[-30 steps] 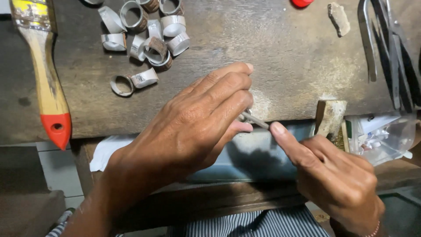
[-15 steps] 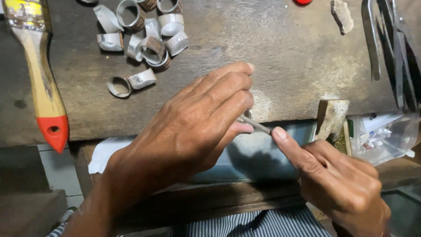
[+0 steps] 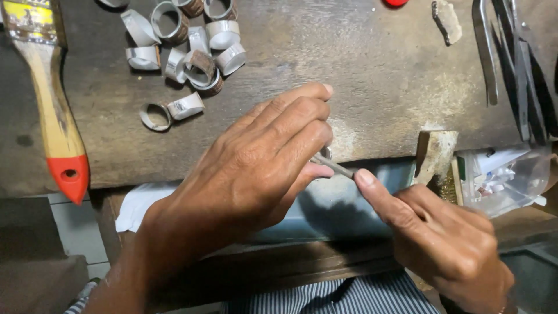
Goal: Filing a small metal ring to smooth its edges and surfaces at a jewelry workshop.
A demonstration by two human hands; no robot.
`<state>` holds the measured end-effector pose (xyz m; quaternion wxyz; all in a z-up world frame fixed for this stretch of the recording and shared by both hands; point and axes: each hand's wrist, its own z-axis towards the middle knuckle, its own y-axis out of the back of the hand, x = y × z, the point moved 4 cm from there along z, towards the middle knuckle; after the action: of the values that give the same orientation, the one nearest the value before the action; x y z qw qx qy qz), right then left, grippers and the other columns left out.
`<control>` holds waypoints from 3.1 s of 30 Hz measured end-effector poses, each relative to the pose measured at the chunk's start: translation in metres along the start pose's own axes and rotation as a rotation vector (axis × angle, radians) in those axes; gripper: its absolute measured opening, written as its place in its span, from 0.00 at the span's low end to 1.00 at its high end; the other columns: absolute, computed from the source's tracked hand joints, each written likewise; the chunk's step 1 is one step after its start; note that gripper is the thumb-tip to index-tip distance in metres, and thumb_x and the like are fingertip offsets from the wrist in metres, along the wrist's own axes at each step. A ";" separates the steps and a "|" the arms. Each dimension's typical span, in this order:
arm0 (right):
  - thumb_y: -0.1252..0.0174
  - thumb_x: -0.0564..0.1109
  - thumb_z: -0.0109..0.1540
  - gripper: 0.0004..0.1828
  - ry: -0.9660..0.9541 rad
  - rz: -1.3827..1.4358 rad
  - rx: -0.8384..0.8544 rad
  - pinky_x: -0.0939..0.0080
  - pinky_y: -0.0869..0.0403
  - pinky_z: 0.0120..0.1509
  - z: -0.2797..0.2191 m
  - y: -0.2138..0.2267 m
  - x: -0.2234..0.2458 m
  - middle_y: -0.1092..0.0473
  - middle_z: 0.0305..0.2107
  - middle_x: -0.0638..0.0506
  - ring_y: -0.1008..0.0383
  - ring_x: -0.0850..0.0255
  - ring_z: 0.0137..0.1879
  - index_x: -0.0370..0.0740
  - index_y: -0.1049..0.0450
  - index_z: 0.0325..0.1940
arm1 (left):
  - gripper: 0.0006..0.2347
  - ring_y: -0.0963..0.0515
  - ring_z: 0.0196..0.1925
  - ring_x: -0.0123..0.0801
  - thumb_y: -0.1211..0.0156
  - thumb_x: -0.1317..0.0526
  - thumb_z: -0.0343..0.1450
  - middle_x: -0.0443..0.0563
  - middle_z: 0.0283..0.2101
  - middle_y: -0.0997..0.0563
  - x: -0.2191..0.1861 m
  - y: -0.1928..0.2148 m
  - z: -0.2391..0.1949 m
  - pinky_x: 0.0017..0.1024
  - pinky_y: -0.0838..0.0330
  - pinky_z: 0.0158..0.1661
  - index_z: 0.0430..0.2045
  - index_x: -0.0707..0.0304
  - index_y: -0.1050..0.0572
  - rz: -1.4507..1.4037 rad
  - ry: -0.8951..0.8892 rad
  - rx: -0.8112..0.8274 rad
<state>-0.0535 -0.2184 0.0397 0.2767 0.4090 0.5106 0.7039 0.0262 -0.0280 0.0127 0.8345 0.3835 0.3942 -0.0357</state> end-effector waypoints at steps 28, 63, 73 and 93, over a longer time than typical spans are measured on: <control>0.56 0.26 0.70 0.20 0.135 0.046 -0.032 0.61 0.34 0.32 0.018 -0.015 -0.005 0.28 0.35 0.51 0.32 0.65 0.30 0.27 0.29 0.64 | 0.06 0.31 0.69 0.59 0.40 0.71 0.75 0.66 0.50 0.28 0.002 0.001 0.001 0.46 0.29 0.61 0.38 0.74 0.31 -0.078 0.054 0.024; 0.56 0.27 0.70 0.18 0.067 0.096 -0.034 0.63 0.38 0.32 0.015 -0.003 -0.006 0.40 0.24 0.50 0.40 0.66 0.25 0.28 0.27 0.62 | 0.06 0.31 0.69 0.57 0.42 0.68 0.76 0.66 0.53 0.27 0.000 0.000 0.003 0.47 0.31 0.62 0.40 0.74 0.30 -0.067 0.073 0.054; 0.47 0.28 0.69 0.19 0.045 -0.164 -0.158 0.64 0.46 0.21 0.019 -0.022 -0.009 0.39 0.22 0.56 0.41 0.69 0.22 0.39 0.21 0.61 | 0.08 0.29 0.65 0.61 0.38 0.73 0.72 0.70 0.51 0.28 0.001 0.000 0.008 0.50 0.31 0.62 0.39 0.79 0.31 -0.059 0.020 0.024; 0.59 0.22 0.68 0.29 0.011 -0.066 -0.004 0.66 0.38 0.29 0.000 -0.015 -0.003 0.41 0.23 0.57 0.46 0.65 0.22 0.43 0.25 0.64 | 0.11 0.29 0.67 0.58 0.32 0.68 0.73 0.67 0.51 0.27 0.003 -0.004 0.000 0.48 0.31 0.62 0.36 0.74 0.32 0.032 0.023 0.014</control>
<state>-0.0521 -0.2156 0.0246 0.2980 0.3874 0.5238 0.6977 0.0274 -0.0297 0.0082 0.8276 0.3960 0.3974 -0.0209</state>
